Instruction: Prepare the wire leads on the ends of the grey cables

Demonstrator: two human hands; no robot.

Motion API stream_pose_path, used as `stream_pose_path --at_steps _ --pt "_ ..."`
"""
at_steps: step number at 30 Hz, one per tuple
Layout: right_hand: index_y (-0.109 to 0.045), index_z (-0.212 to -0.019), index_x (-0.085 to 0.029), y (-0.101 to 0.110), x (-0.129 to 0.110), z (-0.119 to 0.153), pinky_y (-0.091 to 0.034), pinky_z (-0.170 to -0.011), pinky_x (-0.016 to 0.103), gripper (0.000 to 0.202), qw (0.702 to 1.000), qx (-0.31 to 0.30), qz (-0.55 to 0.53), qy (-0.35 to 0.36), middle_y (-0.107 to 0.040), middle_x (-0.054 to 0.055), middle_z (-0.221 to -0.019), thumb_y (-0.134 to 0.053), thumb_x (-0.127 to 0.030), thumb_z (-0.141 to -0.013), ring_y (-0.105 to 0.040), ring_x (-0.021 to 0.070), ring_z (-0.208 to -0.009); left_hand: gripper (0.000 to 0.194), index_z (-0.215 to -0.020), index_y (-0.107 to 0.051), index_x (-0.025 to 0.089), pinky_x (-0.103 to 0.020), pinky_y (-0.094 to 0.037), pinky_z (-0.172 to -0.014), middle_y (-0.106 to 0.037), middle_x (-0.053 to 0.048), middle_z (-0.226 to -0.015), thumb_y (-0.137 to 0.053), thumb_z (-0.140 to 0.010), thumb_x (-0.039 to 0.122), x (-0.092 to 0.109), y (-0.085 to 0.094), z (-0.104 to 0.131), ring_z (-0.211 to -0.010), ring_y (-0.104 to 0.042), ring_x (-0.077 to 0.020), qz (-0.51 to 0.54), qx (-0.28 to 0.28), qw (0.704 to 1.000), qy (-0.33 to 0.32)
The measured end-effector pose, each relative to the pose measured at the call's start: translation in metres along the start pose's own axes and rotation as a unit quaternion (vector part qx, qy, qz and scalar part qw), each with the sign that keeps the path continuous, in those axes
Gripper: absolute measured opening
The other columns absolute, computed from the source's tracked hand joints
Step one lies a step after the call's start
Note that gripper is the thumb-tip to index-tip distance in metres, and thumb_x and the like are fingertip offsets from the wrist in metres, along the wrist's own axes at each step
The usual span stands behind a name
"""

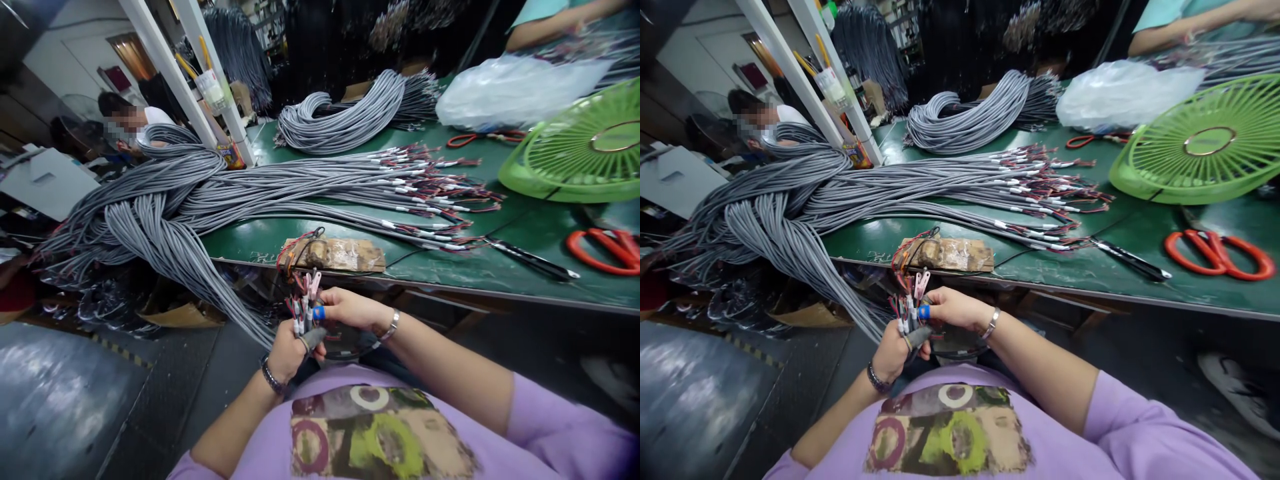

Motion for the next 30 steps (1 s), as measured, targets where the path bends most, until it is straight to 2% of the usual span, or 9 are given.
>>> stream_pose_path --at_steps 3,6,9,13,18,23,27,30 --pt "-0.059 -0.071 -0.013 0.003 0.003 0.0 -0.039 -0.051 0.021 0.04 0.999 0.033 -0.011 0.005 -0.057 -0.003 -0.059 -0.074 -0.05 -0.063 -0.046 0.0064 -0.049 0.036 -0.052 -0.06 0.012 -0.023 -0.045 -0.043 -0.059 -0.003 -0.046 -0.07 -0.07 0.041 0.001 -0.002 0.0 -0.039 -0.053 -0.0111 -0.022 -0.029 0.999 0.008" --pt "-0.054 -0.067 -0.015 0.012 0.007 0.005 -0.043 -0.051 0.022 0.044 0.996 0.066 -0.057 -0.014 -0.054 -0.004 -0.054 -0.072 -0.055 -0.063 -0.047 0.0066 -0.047 0.034 -0.053 -0.059 0.013 -0.022 -0.045 -0.043 -0.058 -0.002 -0.046 -0.069 -0.071 0.04 0.004 0.001 0.001 -0.039 -0.052 -0.0105 0.0 0.011 1.0 -0.009" --pt "-0.053 -0.065 -0.015 0.017 0.008 0.014 -0.046 -0.05 0.024 0.048 0.997 0.033 -0.053 -0.047 -0.055 -0.003 -0.053 -0.068 -0.06 -0.064 -0.051 0.0082 -0.047 0.03 -0.057 -0.06 0.013 -0.022 -0.044 -0.043 -0.059 -0.001 -0.047 -0.07 -0.071 0.038 0.006 0.005 0.0 -0.039 -0.052 -0.0102 0.034 0.049 0.998 -0.019" --pt "-0.058 -0.067 -0.013 0.016 0.007 0.022 -0.045 -0.049 0.022 0.045 0.998 -0.003 0.005 -0.068 -0.057 -0.002 -0.054 -0.071 -0.056 -0.063 -0.052 0.0082 -0.047 0.029 -0.058 -0.061 0.013 -0.022 -0.044 -0.044 -0.059 -0.001 -0.047 -0.07 -0.071 0.037 0.007 0.005 -0.002 -0.04 -0.052 -0.0102 0.041 0.053 0.997 -0.027" --pt "-0.061 -0.064 -0.012 0.01 0.0 0.015 -0.038 -0.049 0.02 0.036 1.0 -0.008 0.022 -0.011 -0.056 -0.003 -0.052 -0.073 -0.046 -0.062 -0.046 0.0058 -0.047 0.033 -0.055 -0.06 0.013 -0.022 -0.044 -0.044 -0.059 -0.001 -0.047 -0.069 -0.072 0.039 0.006 0.005 -0.002 -0.04 -0.052 -0.0104 0.034 0.046 0.998 -0.024" --pt "-0.055 -0.058 -0.014 0.004 0.001 0.007 -0.033 -0.049 0.021 0.035 0.999 0.036 0.028 0.016 -0.054 -0.003 -0.05 -0.07 -0.044 -0.067 -0.044 0.0066 -0.048 0.032 -0.058 -0.062 0.012 -0.024 -0.045 -0.044 -0.059 -0.002 -0.046 -0.072 -0.069 0.041 0.003 0.004 0.001 -0.039 -0.052 -0.0112 0.026 0.002 1.0 -0.008" --pt "-0.053 -0.059 -0.014 0.002 0.011 0.004 -0.034 -0.051 0.022 0.038 0.998 0.056 -0.025 0.022 -0.054 -0.003 -0.05 -0.072 -0.047 -0.066 -0.045 0.0068 -0.048 0.032 -0.059 -0.061 0.012 -0.022 -0.043 -0.043 -0.058 -0.001 -0.045 -0.071 -0.07 0.041 0.005 0.007 0.003 -0.038 -0.051 -0.0101 0.054 0.031 0.998 -0.024" --pt "-0.053 -0.062 -0.015 0.007 0.02 0.003 -0.039 -0.053 0.022 0.04 0.989 0.069 -0.128 0.015 -0.053 -0.004 -0.05 -0.074 -0.048 -0.066 -0.045 0.0072 -0.047 0.03 -0.064 -0.063 0.013 -0.021 -0.042 -0.041 -0.057 0.001 -0.045 -0.072 -0.068 0.041 0.008 0.009 0.003 -0.038 -0.05 -0.0092 0.103 0.077 0.991 -0.034"
Point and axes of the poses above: each hand's wrist, its own z-axis away from the middle knuckle, its own y-axis out of the back of the hand, x = y × z, the point moved 4 cm from there along -z, towards the middle knuckle
